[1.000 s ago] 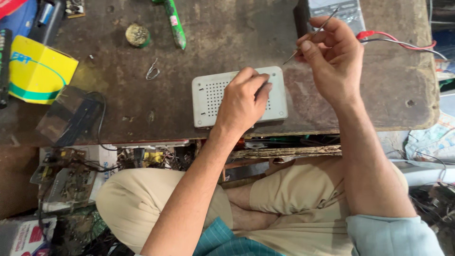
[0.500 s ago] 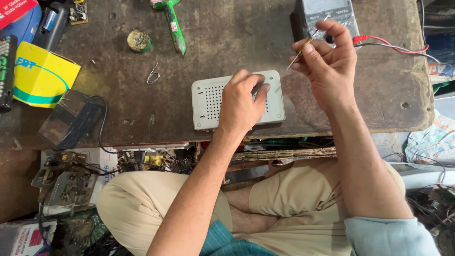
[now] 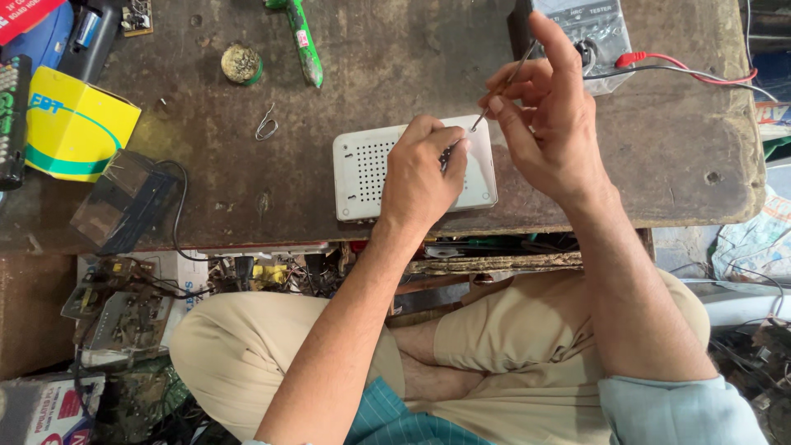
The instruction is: The person disassembles a white digital audio device, removes the circuit board, and uses a screwdriver to adjust components on the board. They then reassemble the device and secure the casing with screws.
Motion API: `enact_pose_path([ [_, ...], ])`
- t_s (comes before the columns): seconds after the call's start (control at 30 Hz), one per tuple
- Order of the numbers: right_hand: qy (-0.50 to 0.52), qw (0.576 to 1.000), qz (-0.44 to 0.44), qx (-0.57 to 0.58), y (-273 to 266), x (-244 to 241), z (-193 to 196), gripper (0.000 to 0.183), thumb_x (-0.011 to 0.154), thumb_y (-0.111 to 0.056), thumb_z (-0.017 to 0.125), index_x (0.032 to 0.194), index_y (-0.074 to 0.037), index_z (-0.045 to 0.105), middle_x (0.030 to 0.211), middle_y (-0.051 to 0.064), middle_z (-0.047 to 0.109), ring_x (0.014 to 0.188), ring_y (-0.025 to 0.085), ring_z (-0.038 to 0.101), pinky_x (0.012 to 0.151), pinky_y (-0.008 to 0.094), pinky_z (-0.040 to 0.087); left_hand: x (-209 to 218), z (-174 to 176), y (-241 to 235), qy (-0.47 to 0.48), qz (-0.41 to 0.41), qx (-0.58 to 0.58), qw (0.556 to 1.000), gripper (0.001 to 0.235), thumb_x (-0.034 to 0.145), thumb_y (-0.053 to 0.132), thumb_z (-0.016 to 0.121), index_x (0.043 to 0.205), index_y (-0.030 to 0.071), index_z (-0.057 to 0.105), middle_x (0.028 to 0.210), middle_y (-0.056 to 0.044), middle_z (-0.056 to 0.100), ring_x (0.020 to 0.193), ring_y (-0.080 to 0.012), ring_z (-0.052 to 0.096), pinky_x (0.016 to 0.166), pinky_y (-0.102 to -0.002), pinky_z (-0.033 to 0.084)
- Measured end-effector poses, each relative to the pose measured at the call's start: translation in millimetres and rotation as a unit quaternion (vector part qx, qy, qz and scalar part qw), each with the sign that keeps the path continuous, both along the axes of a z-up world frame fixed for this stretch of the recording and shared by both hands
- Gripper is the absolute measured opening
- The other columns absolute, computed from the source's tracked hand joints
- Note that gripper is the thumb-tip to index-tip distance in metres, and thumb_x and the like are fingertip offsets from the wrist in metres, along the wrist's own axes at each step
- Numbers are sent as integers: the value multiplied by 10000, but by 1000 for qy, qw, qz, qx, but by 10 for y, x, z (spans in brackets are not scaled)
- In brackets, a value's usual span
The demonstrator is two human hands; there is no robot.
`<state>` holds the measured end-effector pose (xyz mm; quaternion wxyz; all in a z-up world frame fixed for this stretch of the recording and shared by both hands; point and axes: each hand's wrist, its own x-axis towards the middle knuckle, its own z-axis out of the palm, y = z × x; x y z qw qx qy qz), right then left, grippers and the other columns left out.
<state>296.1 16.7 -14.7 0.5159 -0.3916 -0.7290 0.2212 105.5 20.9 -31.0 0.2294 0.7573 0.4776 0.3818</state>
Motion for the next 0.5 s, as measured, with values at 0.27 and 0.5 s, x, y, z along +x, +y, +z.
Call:
enact_pose_path([
  [0.27, 47, 999, 4, -7, 26, 11, -110, 591, 1146, 129, 599, 1540, -114, 230, 1180, 166, 649, 1013, 181, 720, 875, 296, 660, 14, -6, 3, 17, 5, 8, 1000, 164, 921, 84, 742, 1035, -32, 762, 908, -104, 659, 675, -166, 675, 559, -296, 563],
  [0.5, 256, 955, 62, -137, 101, 58, -166, 365, 1096, 92, 568, 1448, -4, 576, 1304, 75, 687, 1210, 148, 706, 1110, 325, 626, 15, -2, 7, 9, 5, 15, 1000, 166, 909, 65, 734, 1035, -41, 754, 935, -110, 671, 702, -174, 701, 598, -304, 586],
])
